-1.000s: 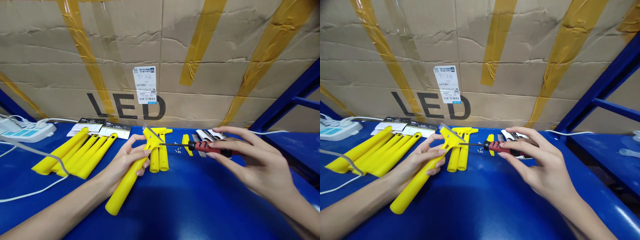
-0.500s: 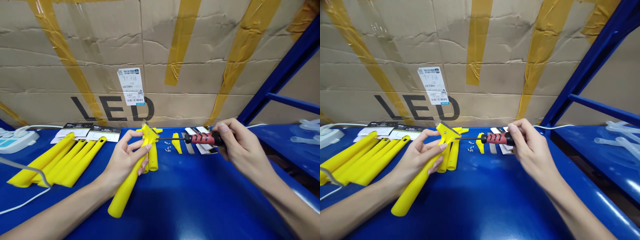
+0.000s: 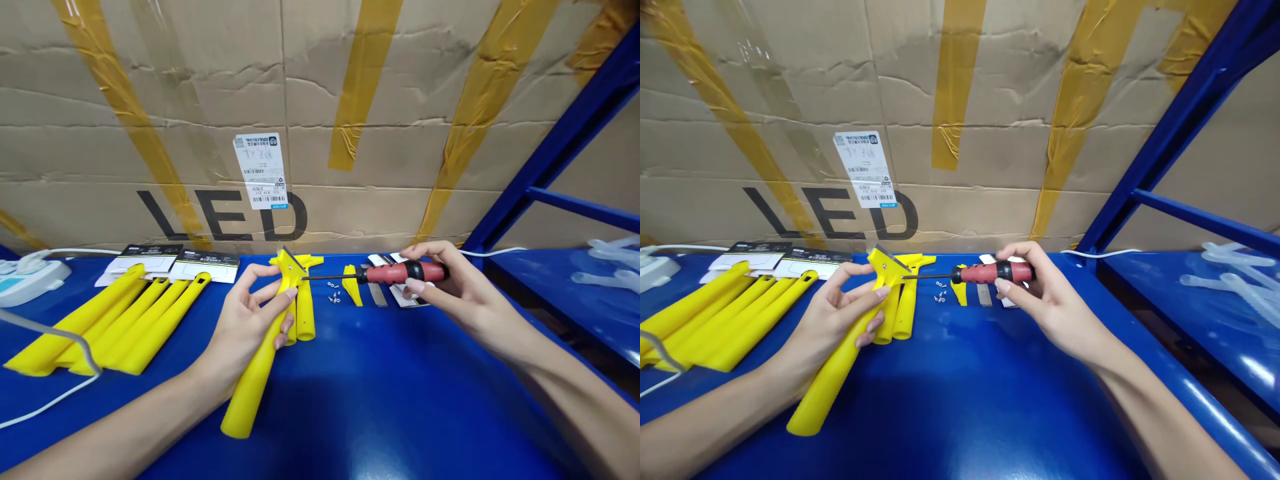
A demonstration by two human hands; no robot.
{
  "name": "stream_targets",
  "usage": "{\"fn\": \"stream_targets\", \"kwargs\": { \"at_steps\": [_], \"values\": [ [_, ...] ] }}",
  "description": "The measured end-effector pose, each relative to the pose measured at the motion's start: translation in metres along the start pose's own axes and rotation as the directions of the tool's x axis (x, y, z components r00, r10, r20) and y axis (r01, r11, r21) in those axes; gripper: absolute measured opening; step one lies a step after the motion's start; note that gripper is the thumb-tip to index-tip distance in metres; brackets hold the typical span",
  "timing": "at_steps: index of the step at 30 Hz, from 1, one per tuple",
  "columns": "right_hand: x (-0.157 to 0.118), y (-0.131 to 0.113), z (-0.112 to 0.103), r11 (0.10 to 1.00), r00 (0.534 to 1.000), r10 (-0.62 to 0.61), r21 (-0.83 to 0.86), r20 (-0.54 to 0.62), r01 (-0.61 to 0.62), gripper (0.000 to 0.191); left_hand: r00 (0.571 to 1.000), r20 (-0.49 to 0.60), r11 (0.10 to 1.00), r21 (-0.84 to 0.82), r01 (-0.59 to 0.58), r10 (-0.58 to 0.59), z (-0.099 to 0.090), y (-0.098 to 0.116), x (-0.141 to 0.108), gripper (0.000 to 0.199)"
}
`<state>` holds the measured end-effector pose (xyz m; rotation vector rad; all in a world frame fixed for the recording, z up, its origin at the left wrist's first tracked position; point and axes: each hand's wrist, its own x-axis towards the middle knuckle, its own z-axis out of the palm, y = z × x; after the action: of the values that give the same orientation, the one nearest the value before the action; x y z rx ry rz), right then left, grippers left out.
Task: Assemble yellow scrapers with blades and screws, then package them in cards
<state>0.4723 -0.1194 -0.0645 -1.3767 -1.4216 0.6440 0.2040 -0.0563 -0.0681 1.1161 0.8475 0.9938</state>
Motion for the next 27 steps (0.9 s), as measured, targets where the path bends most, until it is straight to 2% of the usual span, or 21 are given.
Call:
{"fn": "stream_targets", "kwargs": {
  "at_steps": [4, 6, 8, 9, 13, 17, 22, 25, 27],
  "values": [
    [0.0003, 0.0058, 0.0028, 0.998, 0.994, 0.042, -0.046, -0.100, -0.047, 0.030, 1.000, 0.011, 1.000, 0.011, 0.006, -0.006, -0.0006, 0.0027, 0.0003, 0.053],
    [0.0002, 0.0076, 0.0033, 0.998, 0.998, 0.052, 0.025, -0.035, -0.051, 0.031, 1.000, -0.006, 1.000, 0.003, -0.004, 0.004, -0.0013, 0.0022, 0.0011, 0.053],
    [-0.0001, 0.0076, 0.0041, 0.995, 0.998, 0.011, 0.099, 0.055, -0.017, 0.035, 1.000, -0.025, 1.000, -0.006, -0.005, 0.005, -0.0021, 0.0005, 0.0021, 0.053],
    [-0.0004, 0.0072, 0.0049, 0.996, 0.998, -0.004, 0.091, 0.060, -0.001, 0.035, 1.000, -0.029, 1.000, -0.006, -0.001, 0.001, -0.0025, -0.0006, 0.0027, 0.053],
    [-0.0024, 0.0049, 0.0084, 0.996, 0.998, 0.018, -0.082, -0.059, -0.023, 0.031, 1.000, -0.021, 1.000, 0.009, 0.006, -0.005, -0.0032, -0.0037, 0.0043, 0.051],
    [-0.0047, 0.0045, 0.0085, 0.999, 0.995, -0.022, -0.021, 0.094, 0.024, 0.035, 0.999, -0.047, 1.000, -0.010, 0.012, -0.013, -0.0040, -0.0029, 0.0059, 0.056],
    [-0.0067, 0.0075, 0.0091, 0.994, 1.000, -0.017, -0.106, 0.016, 0.018, 0.026, 0.999, -0.042, 1.000, -0.016, 0.003, -0.004, -0.0055, -0.0015, 0.0070, 0.056],
    [-0.0070, 0.0078, 0.0096, 0.997, 0.994, -0.044, -0.061, 0.096, 0.050, 0.036, 0.999, -0.051, 1.000, -0.017, 0.006, -0.007, -0.0068, -0.0019, 0.0077, 0.054],
    [-0.0063, 0.0077, 0.0099, 0.997, 0.993, -0.037, -0.065, 0.108, 0.044, 0.036, 0.998, -0.054, 1.000, -0.017, 0.011, -0.012, -0.0075, -0.0023, 0.0081, 0.053]
  ]
}}
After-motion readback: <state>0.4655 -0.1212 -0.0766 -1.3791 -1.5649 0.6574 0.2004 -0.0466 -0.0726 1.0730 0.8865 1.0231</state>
